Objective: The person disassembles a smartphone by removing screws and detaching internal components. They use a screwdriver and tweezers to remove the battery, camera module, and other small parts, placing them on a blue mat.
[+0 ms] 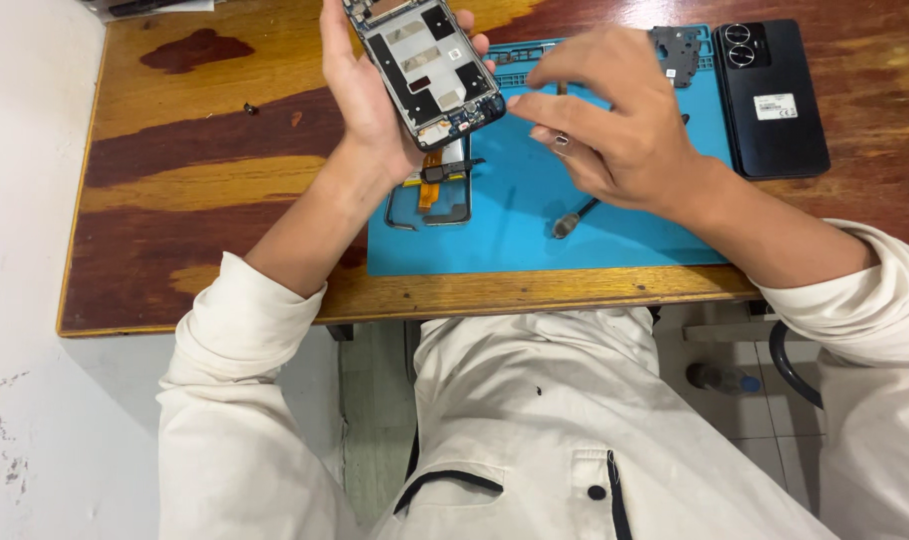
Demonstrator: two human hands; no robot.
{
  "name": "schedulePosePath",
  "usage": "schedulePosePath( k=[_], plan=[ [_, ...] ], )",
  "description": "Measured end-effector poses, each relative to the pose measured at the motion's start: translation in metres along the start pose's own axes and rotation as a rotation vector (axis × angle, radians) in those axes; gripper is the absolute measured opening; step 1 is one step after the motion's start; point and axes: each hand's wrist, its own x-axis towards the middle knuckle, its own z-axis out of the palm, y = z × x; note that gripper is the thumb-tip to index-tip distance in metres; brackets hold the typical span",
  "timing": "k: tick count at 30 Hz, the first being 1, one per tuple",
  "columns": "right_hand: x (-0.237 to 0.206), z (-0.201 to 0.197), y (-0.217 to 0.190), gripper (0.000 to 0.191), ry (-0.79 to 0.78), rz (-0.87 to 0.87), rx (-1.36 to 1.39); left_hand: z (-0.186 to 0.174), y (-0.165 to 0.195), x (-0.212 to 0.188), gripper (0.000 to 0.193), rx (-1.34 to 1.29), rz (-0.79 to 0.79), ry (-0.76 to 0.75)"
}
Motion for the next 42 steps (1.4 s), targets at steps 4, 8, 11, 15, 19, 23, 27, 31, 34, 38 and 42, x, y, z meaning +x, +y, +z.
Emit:
schedulePosePath(
  k=[4,8,11,15,19,23,27,31,34,38,42],
  plan=[
    [-0.003,0.009,0.001,0.03,-0.193,0.194,0.059,-0.001,-0.007,-0.003,0.076,0.103,0.239,-0.047],
    [-0.009,0.019,-0.004,0.031,-0.263,0.317,0.143,-0.003,-0.017,-0.007,0.068,0.262,0.398,-0.062],
    [-0.013,0.023,-0.008,0.04,-0.246,0.369,0.118,-0.002,-0.026,-0.013,0.068,0.411,0.466,-0.038],
    [-0.015,0.028,-0.009,0.041,-0.229,0.403,0.11,0.001,-0.038,-0.022,0.068,0.51,0.498,-0.047],
    [-0.017,0.03,-0.007,0.042,-0.33,0.537,0.131,0.002,-0.042,-0.024,0.069,0.624,0.589,-0.138],
    [-0.018,0.031,-0.008,0.041,-0.331,0.557,0.159,0.003,-0.045,-0.024,0.068,0.705,0.685,-0.169],
    [-0.019,0.034,-0.009,0.038,-0.331,0.568,0.171,0.004,-0.045,-0.027,0.067,0.763,0.731,-0.212],
    [-0.019,0.035,-0.008,0.036,-0.335,0.578,0.16,0.006,-0.044,-0.028,0.069,0.804,0.749,-0.248],
    [-0.02,0.036,-0.007,0.035,-0.306,0.561,0.151,0.007,-0.045,-0.03,0.072,0.8,0.746,-0.249],
    [-0.021,0.037,-0.007,0.033,-0.31,0.578,0.14,0.007,-0.047,-0.03,0.073,0.782,0.744,-0.249],
    [-0.021,0.04,-0.011,0.034,-0.294,0.612,0.134,0.007,-0.046,-0.031,0.072,0.798,0.736,-0.26]
  ],
)
